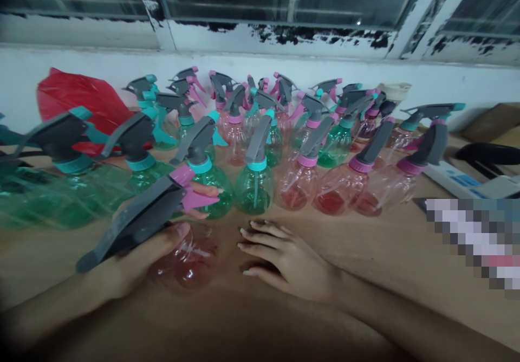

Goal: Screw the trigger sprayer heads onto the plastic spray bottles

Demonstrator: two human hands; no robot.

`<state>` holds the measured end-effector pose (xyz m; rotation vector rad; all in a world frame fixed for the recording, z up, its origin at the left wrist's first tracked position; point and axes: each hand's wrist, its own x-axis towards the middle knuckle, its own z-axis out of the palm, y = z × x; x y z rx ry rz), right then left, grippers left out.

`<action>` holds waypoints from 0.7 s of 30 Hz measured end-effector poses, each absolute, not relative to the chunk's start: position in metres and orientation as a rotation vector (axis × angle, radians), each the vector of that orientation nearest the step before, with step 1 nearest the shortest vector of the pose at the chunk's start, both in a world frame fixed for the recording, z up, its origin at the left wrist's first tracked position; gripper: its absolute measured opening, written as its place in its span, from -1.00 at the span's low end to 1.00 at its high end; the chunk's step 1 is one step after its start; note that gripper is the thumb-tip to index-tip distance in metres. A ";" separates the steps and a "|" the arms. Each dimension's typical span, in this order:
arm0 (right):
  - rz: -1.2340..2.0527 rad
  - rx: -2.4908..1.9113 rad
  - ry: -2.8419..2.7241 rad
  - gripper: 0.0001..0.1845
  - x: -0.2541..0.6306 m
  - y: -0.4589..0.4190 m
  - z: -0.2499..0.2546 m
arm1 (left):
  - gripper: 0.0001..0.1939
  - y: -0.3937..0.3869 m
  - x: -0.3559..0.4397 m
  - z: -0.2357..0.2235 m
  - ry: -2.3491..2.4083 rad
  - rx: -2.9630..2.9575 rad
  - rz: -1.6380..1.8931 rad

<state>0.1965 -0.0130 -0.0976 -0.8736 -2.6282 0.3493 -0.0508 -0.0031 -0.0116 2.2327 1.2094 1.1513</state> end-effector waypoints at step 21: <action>0.325 -0.857 -2.635 -0.54 0.196 -0.013 -0.099 | -0.91 -0.003 -0.044 0.003 1.114 2.158 1.101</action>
